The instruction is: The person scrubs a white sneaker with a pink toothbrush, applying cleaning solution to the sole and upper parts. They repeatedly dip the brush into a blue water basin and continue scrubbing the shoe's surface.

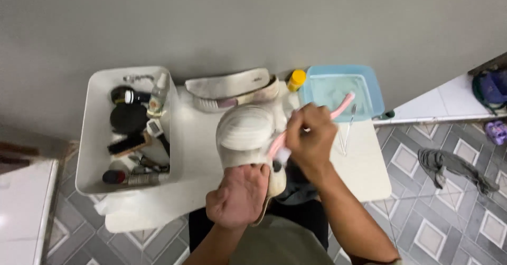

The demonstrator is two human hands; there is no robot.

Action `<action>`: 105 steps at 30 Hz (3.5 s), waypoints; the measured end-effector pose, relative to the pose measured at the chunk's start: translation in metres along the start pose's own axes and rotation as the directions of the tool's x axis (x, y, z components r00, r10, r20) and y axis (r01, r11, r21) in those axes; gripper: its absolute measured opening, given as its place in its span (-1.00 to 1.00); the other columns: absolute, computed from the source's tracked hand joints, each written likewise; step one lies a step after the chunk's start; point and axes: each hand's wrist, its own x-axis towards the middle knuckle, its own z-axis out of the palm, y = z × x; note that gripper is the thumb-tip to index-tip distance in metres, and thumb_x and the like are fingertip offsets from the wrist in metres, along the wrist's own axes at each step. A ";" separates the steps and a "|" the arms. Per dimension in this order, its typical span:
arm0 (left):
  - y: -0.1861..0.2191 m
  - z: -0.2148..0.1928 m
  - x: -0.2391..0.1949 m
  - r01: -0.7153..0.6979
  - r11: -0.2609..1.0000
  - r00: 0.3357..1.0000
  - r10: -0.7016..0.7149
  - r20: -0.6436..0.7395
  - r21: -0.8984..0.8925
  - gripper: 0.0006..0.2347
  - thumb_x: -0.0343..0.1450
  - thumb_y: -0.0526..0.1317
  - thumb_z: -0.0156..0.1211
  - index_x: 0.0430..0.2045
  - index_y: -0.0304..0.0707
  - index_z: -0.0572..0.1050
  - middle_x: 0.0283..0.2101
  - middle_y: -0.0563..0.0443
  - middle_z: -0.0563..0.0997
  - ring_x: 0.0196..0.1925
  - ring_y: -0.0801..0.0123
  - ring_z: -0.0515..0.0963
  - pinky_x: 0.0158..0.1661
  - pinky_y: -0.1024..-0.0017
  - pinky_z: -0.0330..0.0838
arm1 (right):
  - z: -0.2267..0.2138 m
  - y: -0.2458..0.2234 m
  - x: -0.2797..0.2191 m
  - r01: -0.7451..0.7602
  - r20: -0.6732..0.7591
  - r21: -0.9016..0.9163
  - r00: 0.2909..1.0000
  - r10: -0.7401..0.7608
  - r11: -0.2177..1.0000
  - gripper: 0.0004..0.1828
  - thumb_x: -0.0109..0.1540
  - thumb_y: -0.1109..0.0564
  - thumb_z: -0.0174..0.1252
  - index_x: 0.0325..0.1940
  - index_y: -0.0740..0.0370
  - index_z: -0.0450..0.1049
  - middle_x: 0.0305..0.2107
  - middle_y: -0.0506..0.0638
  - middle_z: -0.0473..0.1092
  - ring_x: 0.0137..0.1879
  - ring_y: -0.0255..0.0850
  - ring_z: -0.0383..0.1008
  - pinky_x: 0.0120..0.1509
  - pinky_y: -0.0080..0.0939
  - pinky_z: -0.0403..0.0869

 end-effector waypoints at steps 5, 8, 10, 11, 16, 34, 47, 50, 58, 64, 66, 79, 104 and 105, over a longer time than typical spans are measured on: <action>0.009 -0.013 -0.017 0.096 0.990 0.995 -0.092 0.039 -0.103 -0.43 0.57 -0.26 -0.06 0.53 -0.19 -0.04 0.59 -0.11 -0.04 0.66 0.16 -0.17 0.57 0.17 -0.21 | 0.005 -0.014 -0.006 0.092 -0.034 0.049 0.995 -0.090 0.995 -0.72 0.24 0.32 -0.06 -0.57 0.15 0.21 -0.66 -0.02 0.13 -0.54 -0.09 0.07 -0.30 -0.05 0.09; 0.001 0.030 0.027 -0.044 0.937 0.995 0.073 -0.070 0.347 -0.83 0.40 -0.06 0.05 -0.28 -0.08 0.41 -0.10 0.13 0.33 -0.17 0.35 0.16 -0.12 0.30 0.00 | -0.001 0.045 0.016 -0.144 -0.078 -0.016 0.987 0.142 0.989 -0.61 0.28 0.39 0.04 -0.60 0.19 0.16 -0.69 -0.01 0.18 -0.55 -0.19 0.11 -0.38 -0.05 0.11; 0.004 0.021 0.020 -0.020 0.928 0.998 0.043 -0.053 0.373 -0.83 0.40 -0.06 0.03 -0.25 -0.05 0.40 -0.02 0.13 0.33 -0.12 0.33 0.17 -0.12 0.28 0.01 | -0.022 0.072 0.032 -0.255 -0.047 -0.115 0.967 0.252 0.960 -0.57 0.38 0.27 0.03 -0.59 0.18 0.16 -0.69 -0.03 0.15 -0.54 -0.18 0.10 -0.37 -0.04 0.12; 0.004 0.017 0.014 0.008 0.918 0.999 0.013 -0.051 0.396 -0.82 0.41 -0.05 0.01 -0.22 -0.03 0.39 0.07 0.13 0.33 -0.08 0.32 0.19 -0.12 0.25 0.01 | -0.034 0.085 0.037 -0.364 -0.020 -0.221 0.929 0.369 0.905 -0.49 0.48 0.16 0.02 -0.57 0.16 0.15 -0.70 -0.05 0.13 -0.52 -0.18 0.09 -0.36 -0.03 0.12; 0.000 -0.003 0.002 -0.002 0.930 0.993 0.044 -0.107 0.368 -0.80 0.37 -0.08 0.01 -0.56 0.04 0.13 -0.34 0.21 0.12 -0.26 0.32 0.07 -0.18 0.23 -0.05 | -0.042 0.180 0.055 -0.486 0.103 -0.695 0.662 0.743 0.530 -0.46 0.47 -0.20 -0.24 -0.34 0.08 0.51 -0.31 0.11 0.51 -0.16 0.31 0.48 -0.09 0.25 0.38; 0.015 -0.015 -0.014 -0.055 0.928 0.973 0.132 -0.188 0.368 -0.81 0.31 -0.12 -0.06 -0.56 -0.06 0.07 -0.38 0.14 0.11 -0.31 0.24 0.06 -0.20 0.18 -0.02 | 0.000 0.228 0.097 -0.225 0.471 -0.857 0.028 0.882 0.464 0.00 0.25 -0.63 -0.26 0.32 0.23 0.41 0.25 0.09 0.38 0.35 0.08 0.36 0.34 0.07 0.34; 0.008 -0.012 -0.011 -0.009 0.942 0.977 0.081 -0.199 0.337 -0.84 0.36 -0.13 -0.04 -0.55 -0.06 0.14 -0.34 0.15 0.16 -0.28 0.28 0.09 -0.16 0.22 0.00 | -0.003 0.270 0.071 -0.250 0.603 -0.751 0.121 0.789 0.612 -0.55 0.33 0.00 -0.18 0.24 0.12 0.39 0.18 0.01 0.40 0.20 -0.01 0.40 0.19 -0.01 0.40; 0.007 -0.020 -0.014 -0.038 0.941 0.968 0.118 -0.221 0.336 -0.84 0.32 -0.12 0.01 -0.60 -0.03 0.18 -0.37 0.17 0.14 -0.31 0.25 0.08 -0.20 0.18 -0.02 | -0.002 0.272 0.068 -0.283 0.580 -0.760 0.110 0.807 0.585 -0.55 0.35 -0.01 -0.17 0.28 0.10 0.37 0.19 0.01 0.39 0.24 0.00 0.39 0.22 0.01 0.39; 0.010 -0.021 -0.012 -0.032 0.939 0.974 0.106 -0.199 0.341 -0.84 0.34 -0.12 -0.04 -0.57 -0.07 0.15 -0.37 0.13 0.15 -0.30 0.23 0.10 -0.17 0.18 0.00 | 0.001 0.274 0.068 -0.294 0.566 -0.773 0.078 0.820 0.562 -0.49 0.34 -0.14 -0.13 0.29 0.07 0.37 0.21 0.03 0.39 0.26 0.01 0.39 0.25 0.02 0.39; 0.009 -0.023 -0.011 -0.024 0.933 0.972 0.106 -0.211 0.360 -0.83 0.29 -0.12 -0.03 -0.60 -0.04 0.12 -0.40 0.17 0.12 -0.31 0.24 0.08 -0.18 0.18 -0.01 | -0.001 0.267 0.072 -0.278 0.577 -0.772 0.070 0.813 0.572 -0.46 0.33 -0.15 -0.17 0.29 0.11 0.38 0.22 0.01 0.38 0.27 -0.01 0.38 0.27 0.03 0.39; 0.010 -0.022 -0.010 -0.016 0.928 0.974 0.099 -0.205 0.372 -0.82 0.30 -0.11 -0.03 -0.59 -0.04 0.12 -0.39 0.18 0.12 -0.30 0.24 0.09 -0.17 0.18 0.00 | -0.007 0.264 0.073 -0.296 0.581 -0.770 0.041 0.813 0.565 -0.46 0.33 -0.14 -0.17 0.31 0.07 0.37 0.24 -0.02 0.37 0.29 -0.02 0.37 0.29 0.00 0.37; 0.019 -0.018 -0.001 -0.055 0.862 0.993 0.099 -0.061 0.504 -0.86 0.42 -0.15 0.02 -0.53 0.00 0.25 -0.29 0.18 0.20 -0.24 0.28 0.14 -0.21 0.20 -0.02 | -0.119 0.264 0.005 -0.632 0.348 -0.467 0.512 0.785 0.619 -0.63 0.37 0.05 -0.18 0.16 0.24 0.37 -0.17 0.19 0.57 -0.08 0.10 0.51 0.00 0.04 0.38; 0.012 -0.001 0.016 0.092 0.995 0.996 -0.092 -0.011 -0.029 -0.42 0.46 -0.33 -0.02 0.45 -0.29 0.02 0.49 -0.17 0.06 0.51 0.15 0.13 0.42 0.38 0.20 | -0.095 0.099 -0.030 -0.540 0.271 0.116 0.825 0.497 0.833 -0.77 0.36 0.33 -0.01 -0.04 0.19 0.55 -0.49 0.05 0.41 -0.33 -0.23 0.33 -0.13 -0.07 0.47; 0.012 0.001 0.018 0.099 0.995 0.995 -0.099 -0.012 -0.029 -0.42 0.46 -0.33 -0.02 0.45 -0.29 0.02 0.49 -0.17 0.06 0.51 0.15 0.13 0.42 0.38 0.20 | -0.091 0.089 -0.029 -0.543 0.266 0.117 0.824 0.501 0.831 -0.77 0.36 0.33 -0.01 -0.04 0.19 0.55 -0.49 0.05 0.41 -0.33 -0.23 0.33 -0.13 -0.07 0.47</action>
